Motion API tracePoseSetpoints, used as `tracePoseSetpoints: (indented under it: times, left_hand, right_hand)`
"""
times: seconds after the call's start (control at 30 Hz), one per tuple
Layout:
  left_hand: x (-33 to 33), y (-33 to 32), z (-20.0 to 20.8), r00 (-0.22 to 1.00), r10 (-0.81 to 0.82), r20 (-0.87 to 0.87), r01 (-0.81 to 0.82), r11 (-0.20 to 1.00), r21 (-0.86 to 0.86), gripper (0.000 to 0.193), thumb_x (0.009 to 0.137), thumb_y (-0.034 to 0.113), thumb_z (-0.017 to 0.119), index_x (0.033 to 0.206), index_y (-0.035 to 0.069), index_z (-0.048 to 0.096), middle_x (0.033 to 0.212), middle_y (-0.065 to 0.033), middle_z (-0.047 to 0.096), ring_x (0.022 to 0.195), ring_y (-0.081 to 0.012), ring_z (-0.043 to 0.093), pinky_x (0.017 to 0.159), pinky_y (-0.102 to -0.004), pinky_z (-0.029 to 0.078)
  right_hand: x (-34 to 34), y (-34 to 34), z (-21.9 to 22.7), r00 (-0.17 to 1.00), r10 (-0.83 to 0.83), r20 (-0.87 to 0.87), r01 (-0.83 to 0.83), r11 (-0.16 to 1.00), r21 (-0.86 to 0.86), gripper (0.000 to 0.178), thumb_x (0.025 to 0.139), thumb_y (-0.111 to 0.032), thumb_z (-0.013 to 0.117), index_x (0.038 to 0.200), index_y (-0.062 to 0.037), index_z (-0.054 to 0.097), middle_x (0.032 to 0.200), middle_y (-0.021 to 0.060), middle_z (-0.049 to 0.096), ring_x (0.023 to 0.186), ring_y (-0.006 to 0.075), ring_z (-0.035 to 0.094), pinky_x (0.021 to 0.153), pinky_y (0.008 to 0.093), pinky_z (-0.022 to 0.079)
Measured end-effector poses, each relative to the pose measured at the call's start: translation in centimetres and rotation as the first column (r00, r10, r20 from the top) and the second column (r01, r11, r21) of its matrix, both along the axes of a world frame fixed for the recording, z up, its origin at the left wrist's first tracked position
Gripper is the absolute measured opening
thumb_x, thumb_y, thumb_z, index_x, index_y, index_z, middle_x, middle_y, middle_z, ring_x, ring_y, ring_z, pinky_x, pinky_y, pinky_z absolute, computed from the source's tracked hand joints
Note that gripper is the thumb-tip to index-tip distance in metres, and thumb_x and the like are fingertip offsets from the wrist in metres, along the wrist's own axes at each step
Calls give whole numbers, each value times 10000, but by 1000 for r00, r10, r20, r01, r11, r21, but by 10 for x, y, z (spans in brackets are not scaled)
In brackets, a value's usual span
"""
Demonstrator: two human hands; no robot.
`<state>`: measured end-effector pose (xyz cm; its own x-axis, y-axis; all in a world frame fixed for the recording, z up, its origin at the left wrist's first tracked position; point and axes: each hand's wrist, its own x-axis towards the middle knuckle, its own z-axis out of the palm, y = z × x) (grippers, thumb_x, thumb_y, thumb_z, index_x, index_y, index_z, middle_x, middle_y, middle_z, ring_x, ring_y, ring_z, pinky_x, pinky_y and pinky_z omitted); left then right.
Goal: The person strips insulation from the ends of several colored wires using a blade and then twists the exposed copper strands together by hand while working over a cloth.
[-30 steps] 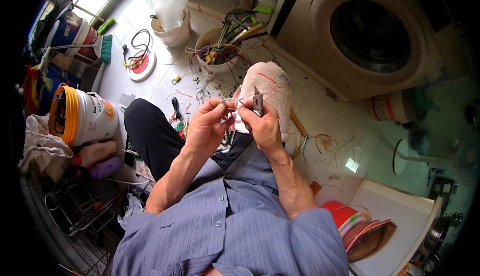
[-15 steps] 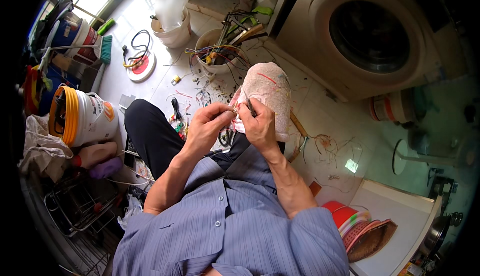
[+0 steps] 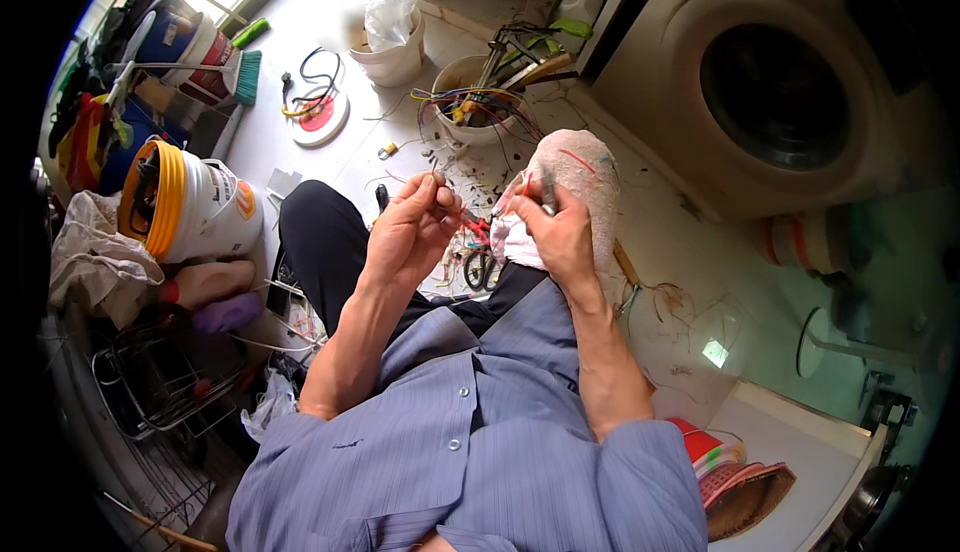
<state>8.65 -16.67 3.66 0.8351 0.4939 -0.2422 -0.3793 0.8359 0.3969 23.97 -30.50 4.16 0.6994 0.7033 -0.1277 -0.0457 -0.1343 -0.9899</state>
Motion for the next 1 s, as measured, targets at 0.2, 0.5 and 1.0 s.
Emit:
tracePoseSetpoints:
  times: [0.2,0.5,1.0]
  left_hand:
    - [-2,-1,-2,1000,3,26,-1,997,-76,161,1040,208,566,1075,63,626,918,-43,660,911,-181,628,819,-310,533]
    - [-14,7,5,998,36,-49,-30,994,108,132,1028,158,574,1125,80,618,1010,-49,689,1024,-198,663,821,-323,544]
    - [-20,-1,24,847,515,-130,274,-213,938,196,910,7,652,1102,26,684,1013,-147,696,788,-306,679,699,-324,558]
  right_hand:
    - [-26,5,16,991,130,2,-130,991,-15,185,914,-112,724,1015,38,688,884,63,720,782,107,649,723,264,528]
    - [-26,7,20,973,229,-18,-230,971,-67,128,934,-105,680,932,23,682,751,12,670,688,74,595,638,242,483]
    - [-15,10,31,948,302,102,-304,953,-3,105,920,-70,683,917,36,682,759,44,679,704,94,616,662,271,507]
